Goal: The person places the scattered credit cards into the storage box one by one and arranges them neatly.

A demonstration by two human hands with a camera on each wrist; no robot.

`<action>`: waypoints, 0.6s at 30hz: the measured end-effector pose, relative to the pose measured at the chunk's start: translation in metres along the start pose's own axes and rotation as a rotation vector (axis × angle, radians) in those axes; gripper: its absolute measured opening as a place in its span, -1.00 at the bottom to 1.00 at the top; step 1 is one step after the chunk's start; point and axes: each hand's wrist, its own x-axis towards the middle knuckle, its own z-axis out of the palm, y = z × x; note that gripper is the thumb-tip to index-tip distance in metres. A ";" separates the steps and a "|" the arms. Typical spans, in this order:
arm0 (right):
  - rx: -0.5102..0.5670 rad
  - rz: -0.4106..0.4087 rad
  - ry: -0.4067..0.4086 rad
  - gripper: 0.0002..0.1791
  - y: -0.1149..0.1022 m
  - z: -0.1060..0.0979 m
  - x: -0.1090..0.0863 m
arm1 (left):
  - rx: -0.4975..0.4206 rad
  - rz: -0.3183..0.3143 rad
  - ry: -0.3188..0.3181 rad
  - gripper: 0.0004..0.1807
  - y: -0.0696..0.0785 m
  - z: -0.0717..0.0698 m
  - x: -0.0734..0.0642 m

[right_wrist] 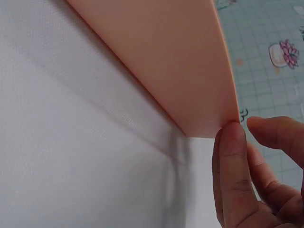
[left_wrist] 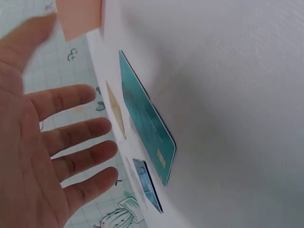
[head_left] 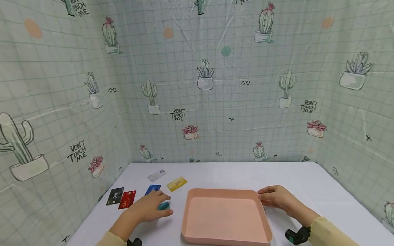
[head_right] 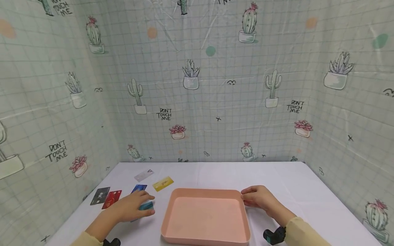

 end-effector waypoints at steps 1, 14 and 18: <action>0.006 -0.001 -0.004 -0.56 0.001 0.000 0.000 | -0.008 0.012 -0.003 -0.37 -0.002 0.001 -0.001; 0.068 0.034 0.015 -0.58 0.006 0.002 0.002 | -0.096 0.011 -0.018 -0.43 -0.007 0.001 -0.008; 0.069 0.049 0.021 -0.58 0.008 0.003 0.002 | -0.110 -0.021 -0.030 -0.43 -0.007 0.004 -0.008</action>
